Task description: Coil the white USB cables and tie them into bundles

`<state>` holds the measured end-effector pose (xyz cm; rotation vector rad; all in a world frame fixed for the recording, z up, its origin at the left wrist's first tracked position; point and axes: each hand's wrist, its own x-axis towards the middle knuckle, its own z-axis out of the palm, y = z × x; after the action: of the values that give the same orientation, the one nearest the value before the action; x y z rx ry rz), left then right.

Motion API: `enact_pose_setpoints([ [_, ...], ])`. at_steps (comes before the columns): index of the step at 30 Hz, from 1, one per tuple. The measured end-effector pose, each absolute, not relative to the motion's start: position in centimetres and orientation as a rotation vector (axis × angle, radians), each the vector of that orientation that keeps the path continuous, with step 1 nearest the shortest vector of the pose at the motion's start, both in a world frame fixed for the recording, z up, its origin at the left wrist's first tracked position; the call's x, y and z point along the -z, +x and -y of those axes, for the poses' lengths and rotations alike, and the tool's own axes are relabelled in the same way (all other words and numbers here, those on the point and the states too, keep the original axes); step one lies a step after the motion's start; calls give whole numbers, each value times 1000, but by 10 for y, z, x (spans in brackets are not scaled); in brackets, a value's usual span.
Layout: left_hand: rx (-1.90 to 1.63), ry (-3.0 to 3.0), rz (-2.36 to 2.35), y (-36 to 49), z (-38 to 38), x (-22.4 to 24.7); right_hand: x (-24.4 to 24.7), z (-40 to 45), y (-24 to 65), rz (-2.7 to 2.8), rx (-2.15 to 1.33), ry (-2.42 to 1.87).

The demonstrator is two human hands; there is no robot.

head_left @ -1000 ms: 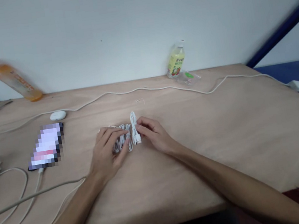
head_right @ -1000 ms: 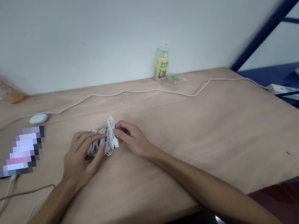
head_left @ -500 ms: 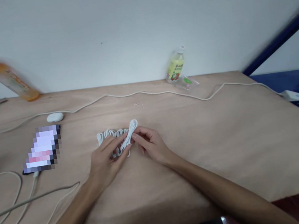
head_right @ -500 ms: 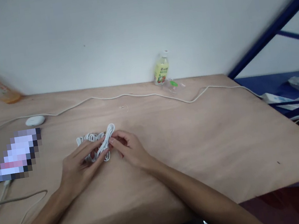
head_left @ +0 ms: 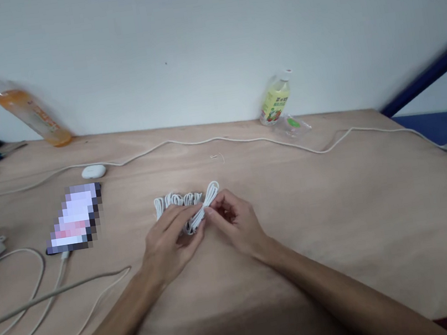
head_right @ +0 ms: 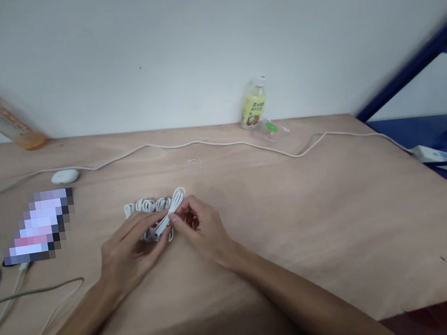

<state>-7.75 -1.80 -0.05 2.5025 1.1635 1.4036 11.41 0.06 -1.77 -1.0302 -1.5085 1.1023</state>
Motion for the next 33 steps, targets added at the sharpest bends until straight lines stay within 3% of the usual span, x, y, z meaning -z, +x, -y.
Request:
enact_pose_setpoints([
  [12,-1225,1195,-1061,-46,20,-10,17,9,127,1457,-1082,-912],
  [18,-934,902,-893,-19,14,-14,15,9,156,1400,-1158,-957],
  [33,-1016,770,-770,3,8,8,19,7,169,1376,-1144,-1039],
])
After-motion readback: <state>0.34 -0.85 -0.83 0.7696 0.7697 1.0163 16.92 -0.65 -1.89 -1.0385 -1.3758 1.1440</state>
